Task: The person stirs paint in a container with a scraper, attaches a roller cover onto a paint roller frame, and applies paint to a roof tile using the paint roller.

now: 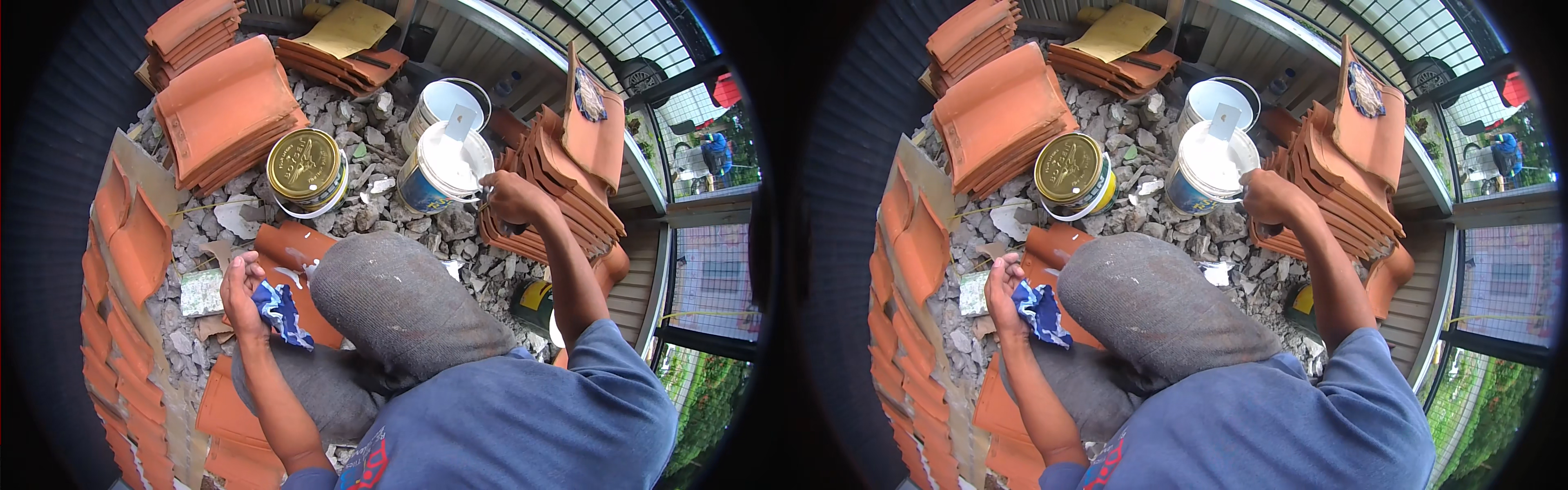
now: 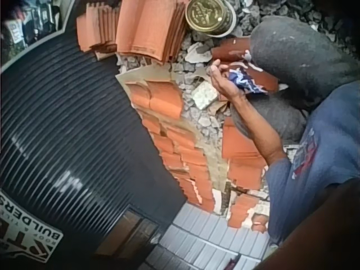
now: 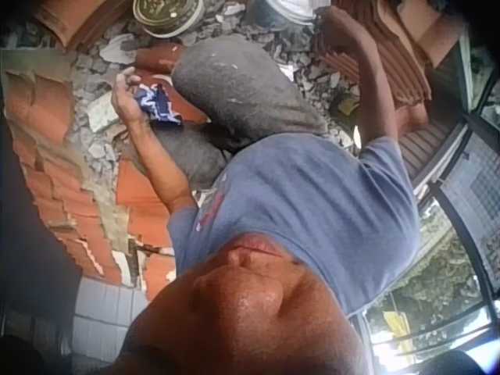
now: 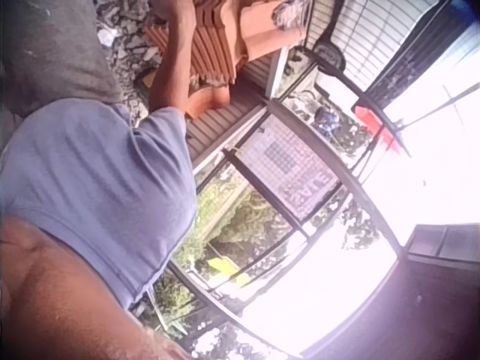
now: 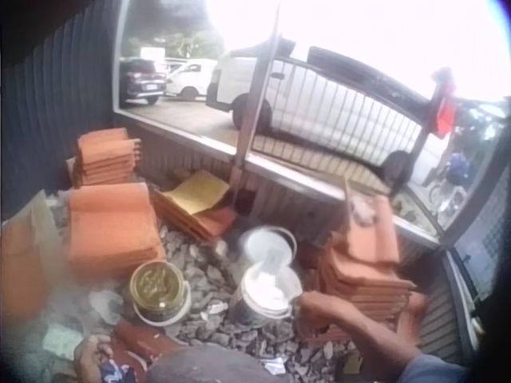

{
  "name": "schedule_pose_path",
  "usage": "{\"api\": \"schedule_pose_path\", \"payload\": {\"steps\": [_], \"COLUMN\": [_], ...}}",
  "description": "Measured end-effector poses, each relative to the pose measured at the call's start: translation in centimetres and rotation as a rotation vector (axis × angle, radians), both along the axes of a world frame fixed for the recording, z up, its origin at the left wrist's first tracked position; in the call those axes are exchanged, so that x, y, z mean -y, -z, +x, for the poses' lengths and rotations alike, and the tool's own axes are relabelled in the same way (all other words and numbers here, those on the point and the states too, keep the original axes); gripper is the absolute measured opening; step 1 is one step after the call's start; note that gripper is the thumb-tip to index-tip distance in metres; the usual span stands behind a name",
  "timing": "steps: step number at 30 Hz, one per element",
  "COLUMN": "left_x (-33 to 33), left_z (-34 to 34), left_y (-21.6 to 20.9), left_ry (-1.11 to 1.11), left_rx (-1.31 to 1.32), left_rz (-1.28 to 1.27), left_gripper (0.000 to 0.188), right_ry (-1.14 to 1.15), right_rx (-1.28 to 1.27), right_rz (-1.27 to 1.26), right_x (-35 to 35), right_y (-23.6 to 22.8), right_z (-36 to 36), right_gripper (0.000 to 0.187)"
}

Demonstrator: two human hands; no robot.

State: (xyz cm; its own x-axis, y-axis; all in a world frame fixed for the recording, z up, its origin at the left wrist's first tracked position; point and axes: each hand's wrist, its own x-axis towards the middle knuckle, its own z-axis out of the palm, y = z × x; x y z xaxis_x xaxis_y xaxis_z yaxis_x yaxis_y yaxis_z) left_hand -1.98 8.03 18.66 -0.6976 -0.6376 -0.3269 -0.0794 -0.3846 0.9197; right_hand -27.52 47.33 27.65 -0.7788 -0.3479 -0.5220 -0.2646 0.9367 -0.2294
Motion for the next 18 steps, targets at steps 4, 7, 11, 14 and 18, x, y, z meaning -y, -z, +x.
{"api": "schedule_pose_path", "payload": {"steps": [4, 7, 11, 14, 18], "left_x": [0.0, -0.2, 0.7, 1.0, 3.8], "left_z": [0.7, 0.2, 1.8, 1.7, 4.4], "left_y": [-0.2, -0.2, 0.8, -0.8, -1.1], "left_ry": [0.005, 0.042, -0.036, -0.161, -0.306], "left_rx": [0.004, 0.012, 0.054, -0.023, -0.197], "left_rz": [-0.021, -0.031, -0.054, 0.035, 0.212], "left_gripper": [0.035, 0.037, 0.037, 0.038, 0.040], "right_ry": [0.104, 0.078, 0.007, -0.100, 0.148], "right_rx": [0.070, -0.101, -0.025, 0.038, -0.020], "right_rz": [-0.046, -0.102, 0.015, -0.242, -0.284], "right_x": [0.7, -1.5, 1.3, -2.6, -3.3], "right_y": [-2.8, -0.6, 0.3, 0.4, 0.5], "right_z": [0.5, -0.3, 0.5, -0.1, 1.0], "right_gripper": [0.054, 0.051, 0.043, 0.026, 0.037]}}
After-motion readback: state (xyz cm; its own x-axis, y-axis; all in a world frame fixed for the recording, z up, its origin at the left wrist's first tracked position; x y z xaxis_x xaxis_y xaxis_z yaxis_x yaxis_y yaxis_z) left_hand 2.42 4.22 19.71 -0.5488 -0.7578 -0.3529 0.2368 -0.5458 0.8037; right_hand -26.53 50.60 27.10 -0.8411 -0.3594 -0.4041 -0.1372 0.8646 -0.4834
